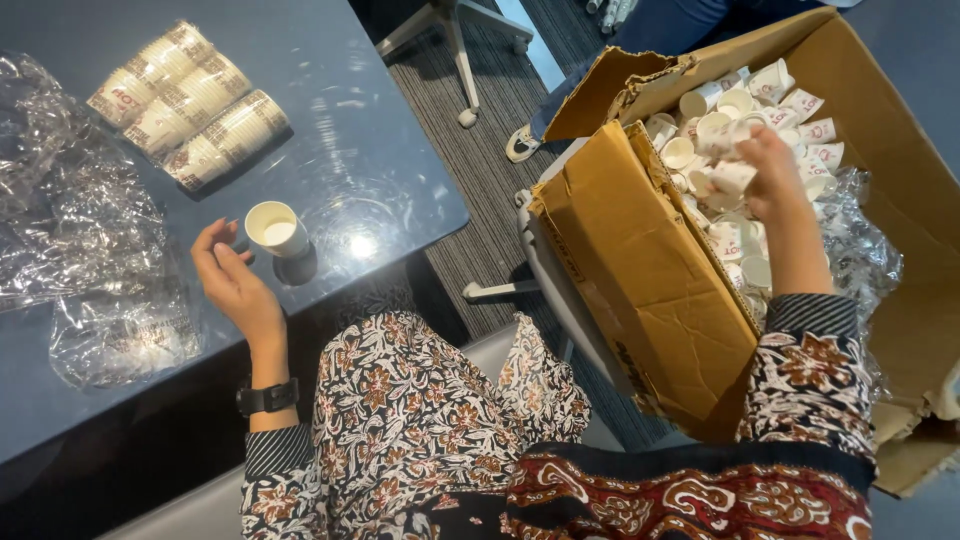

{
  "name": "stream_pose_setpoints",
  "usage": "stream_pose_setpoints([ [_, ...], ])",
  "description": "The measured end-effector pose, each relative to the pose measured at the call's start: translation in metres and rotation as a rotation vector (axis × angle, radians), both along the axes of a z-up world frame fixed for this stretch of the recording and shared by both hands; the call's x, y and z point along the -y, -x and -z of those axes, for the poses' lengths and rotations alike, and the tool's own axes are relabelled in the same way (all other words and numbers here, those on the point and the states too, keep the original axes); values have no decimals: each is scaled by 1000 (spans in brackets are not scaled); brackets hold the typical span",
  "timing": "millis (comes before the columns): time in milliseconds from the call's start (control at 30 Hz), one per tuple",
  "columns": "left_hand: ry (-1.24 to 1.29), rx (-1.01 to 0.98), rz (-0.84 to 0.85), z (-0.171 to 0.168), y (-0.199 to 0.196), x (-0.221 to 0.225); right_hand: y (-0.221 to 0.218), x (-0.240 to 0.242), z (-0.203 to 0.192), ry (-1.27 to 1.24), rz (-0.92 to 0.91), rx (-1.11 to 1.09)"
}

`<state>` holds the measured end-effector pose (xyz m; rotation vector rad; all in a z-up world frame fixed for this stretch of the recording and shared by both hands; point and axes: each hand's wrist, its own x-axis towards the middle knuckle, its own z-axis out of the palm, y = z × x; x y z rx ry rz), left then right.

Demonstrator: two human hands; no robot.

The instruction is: The recorder is sorting and counting paper cups from a large box onto a table, occasionally stacking them and removing plastic wrap.

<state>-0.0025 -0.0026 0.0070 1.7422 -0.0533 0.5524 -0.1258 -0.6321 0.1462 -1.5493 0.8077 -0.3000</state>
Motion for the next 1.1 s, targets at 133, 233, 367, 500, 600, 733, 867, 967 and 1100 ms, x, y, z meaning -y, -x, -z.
stream_pose_setpoints([
  [133,-19,11,-25,2,0,0,-15,-47,-75,72,-124,261],
  [233,7,5,-24,2,-2,0,-44,-97,-105,96,-358,409],
  [367,26,3,-20,3,-2,0,-115,-202,-70,441,-878,318],
  [500,67,-18,-4,8,-5,-4,-212,-294,52,587,-1117,186],
  [600,85,-42,-17,12,-7,-3,-261,-351,133,449,-1091,182],
  [733,109,-54,-10,12,-9,-4,-255,-399,112,308,-1081,329],
  [867,98,-39,-10,13,-7,-4,-214,-389,31,413,-1060,75],
  [967,105,-40,-20,19,-10,-5,-189,-327,-2,699,-1160,184],
  [1100,-54,-31,-101,-16,3,-4,-119,-240,-56,1005,-1119,304],
])
